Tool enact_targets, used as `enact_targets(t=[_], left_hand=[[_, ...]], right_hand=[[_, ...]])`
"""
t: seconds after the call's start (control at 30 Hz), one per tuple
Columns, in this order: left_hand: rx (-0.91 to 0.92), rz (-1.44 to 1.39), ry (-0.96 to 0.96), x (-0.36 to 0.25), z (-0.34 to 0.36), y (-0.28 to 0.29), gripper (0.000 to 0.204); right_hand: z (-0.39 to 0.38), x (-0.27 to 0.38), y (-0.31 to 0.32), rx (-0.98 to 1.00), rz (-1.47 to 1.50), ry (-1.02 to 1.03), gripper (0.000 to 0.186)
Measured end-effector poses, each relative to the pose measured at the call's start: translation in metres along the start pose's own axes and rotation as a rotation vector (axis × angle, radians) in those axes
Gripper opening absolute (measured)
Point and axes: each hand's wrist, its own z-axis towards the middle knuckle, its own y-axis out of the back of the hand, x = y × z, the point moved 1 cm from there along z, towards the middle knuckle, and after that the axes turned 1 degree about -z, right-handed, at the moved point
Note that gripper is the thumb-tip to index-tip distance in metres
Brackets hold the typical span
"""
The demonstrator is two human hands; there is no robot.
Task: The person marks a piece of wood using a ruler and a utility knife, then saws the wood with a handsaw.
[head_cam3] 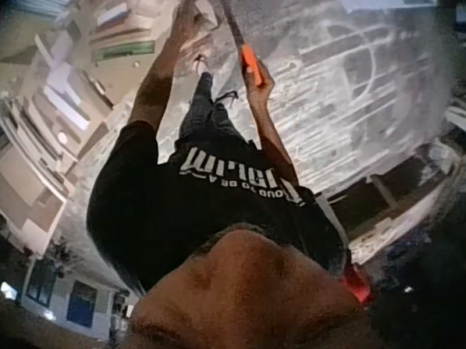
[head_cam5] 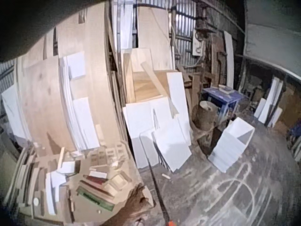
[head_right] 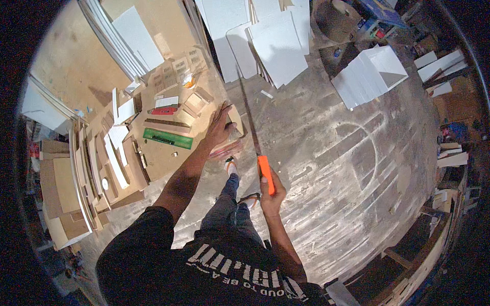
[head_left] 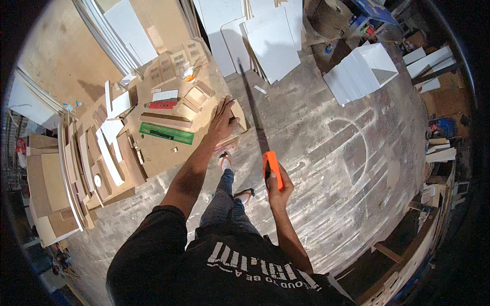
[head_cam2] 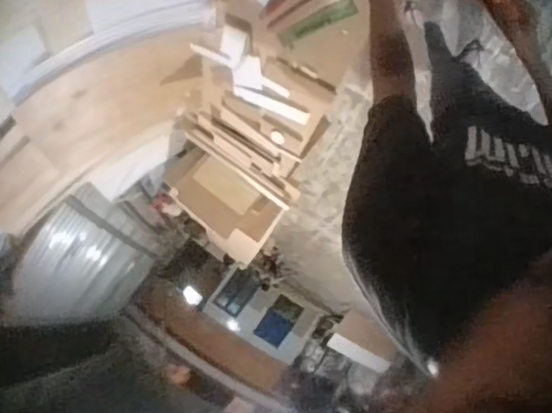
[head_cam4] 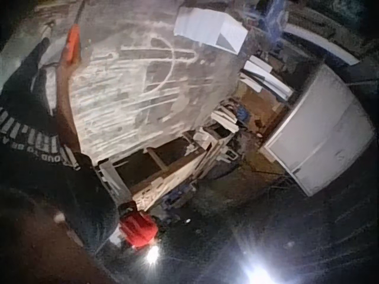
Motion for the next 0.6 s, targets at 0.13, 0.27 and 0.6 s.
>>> enact_targets(t=[0.13,0.27,0.6], left_hand=[[0.004,0.113,0.020,-0.005,0.001,-0.003,0.085],[0.129,0.186,0.139,-0.026,0.003,0.002,0.098],[0.200,0.100,0.187,-0.023,0.006,0.010,0.102]], right_hand=[[-0.004,-0.008,-0.022,0.006,0.021,0.021,0.038],[-0.010,-0.026,-0.025,-0.010,0.022,0.060,0.036],[-0.037,-0.037,-0.027,-0.096,0.110,-0.042,0.042]])
